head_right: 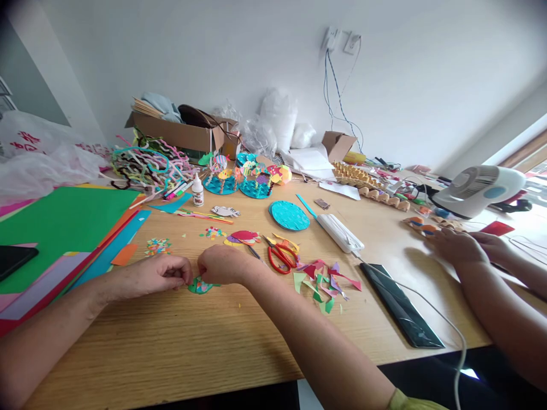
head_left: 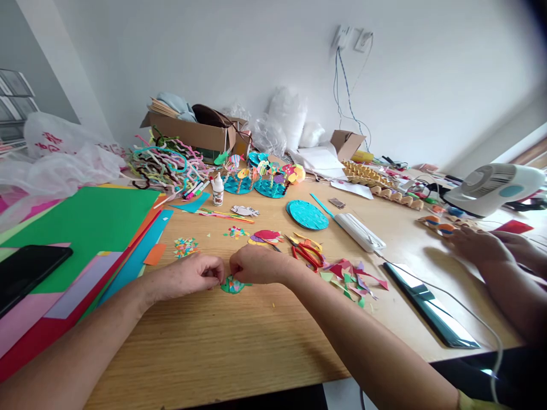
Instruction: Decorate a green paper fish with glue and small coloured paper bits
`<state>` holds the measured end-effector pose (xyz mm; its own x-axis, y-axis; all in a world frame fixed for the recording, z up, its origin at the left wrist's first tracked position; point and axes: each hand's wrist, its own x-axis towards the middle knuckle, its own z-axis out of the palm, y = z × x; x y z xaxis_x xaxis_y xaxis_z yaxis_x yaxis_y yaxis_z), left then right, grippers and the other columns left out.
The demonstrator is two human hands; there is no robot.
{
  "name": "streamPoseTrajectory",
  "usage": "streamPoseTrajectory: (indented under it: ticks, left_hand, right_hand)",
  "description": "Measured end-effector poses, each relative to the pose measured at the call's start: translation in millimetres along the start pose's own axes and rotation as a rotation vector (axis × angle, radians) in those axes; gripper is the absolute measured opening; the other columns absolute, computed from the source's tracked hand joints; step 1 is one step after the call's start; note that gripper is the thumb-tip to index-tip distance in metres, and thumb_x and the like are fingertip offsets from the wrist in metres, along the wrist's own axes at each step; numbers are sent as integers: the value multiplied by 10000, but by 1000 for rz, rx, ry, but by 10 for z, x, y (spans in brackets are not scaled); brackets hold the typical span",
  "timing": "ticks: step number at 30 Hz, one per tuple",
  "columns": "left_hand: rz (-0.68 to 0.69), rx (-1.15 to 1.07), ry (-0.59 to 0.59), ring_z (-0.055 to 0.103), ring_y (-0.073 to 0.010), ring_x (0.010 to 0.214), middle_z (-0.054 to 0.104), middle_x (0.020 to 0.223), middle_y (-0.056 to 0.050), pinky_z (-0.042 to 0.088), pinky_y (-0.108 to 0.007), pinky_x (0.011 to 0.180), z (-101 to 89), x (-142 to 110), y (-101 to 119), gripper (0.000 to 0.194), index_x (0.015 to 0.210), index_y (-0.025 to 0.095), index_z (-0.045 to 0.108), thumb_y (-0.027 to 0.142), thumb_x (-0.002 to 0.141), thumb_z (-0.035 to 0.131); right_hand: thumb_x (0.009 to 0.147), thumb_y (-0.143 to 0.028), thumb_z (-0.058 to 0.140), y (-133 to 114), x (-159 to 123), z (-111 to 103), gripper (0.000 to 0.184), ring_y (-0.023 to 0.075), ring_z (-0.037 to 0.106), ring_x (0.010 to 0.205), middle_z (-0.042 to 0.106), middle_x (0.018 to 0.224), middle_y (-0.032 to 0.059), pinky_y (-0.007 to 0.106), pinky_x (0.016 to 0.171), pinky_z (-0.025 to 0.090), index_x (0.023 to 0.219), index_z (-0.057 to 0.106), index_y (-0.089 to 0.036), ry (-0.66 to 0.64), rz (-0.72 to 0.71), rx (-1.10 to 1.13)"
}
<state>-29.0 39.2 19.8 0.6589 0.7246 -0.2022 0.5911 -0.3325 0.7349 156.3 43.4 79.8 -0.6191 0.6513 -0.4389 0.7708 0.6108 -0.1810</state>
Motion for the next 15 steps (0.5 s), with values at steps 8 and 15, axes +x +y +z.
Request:
streamPoseTrajectory:
  ticks: [8,15]
  left_hand:
    - [0,-2,-3,564,-164,710,625,764,7,401,-223,617,-4,3,-3,175,803,200,619,230,701,479]
    - [5,-5,-3,572,-168,721,631,771,7,403,-225,624,3,0,-10,171,802,203,619,224,704,480]
  right_hand:
    - [816,-194,538,-25,7,0,257,165,653,771,740,945,55,219,514,348,993,723,-181,3,19,-33]
    - [814,-182,538,-46,5,-3,263,191,664,808,738,968,72,232,527,356,1000,725,-172,10,46,-57]
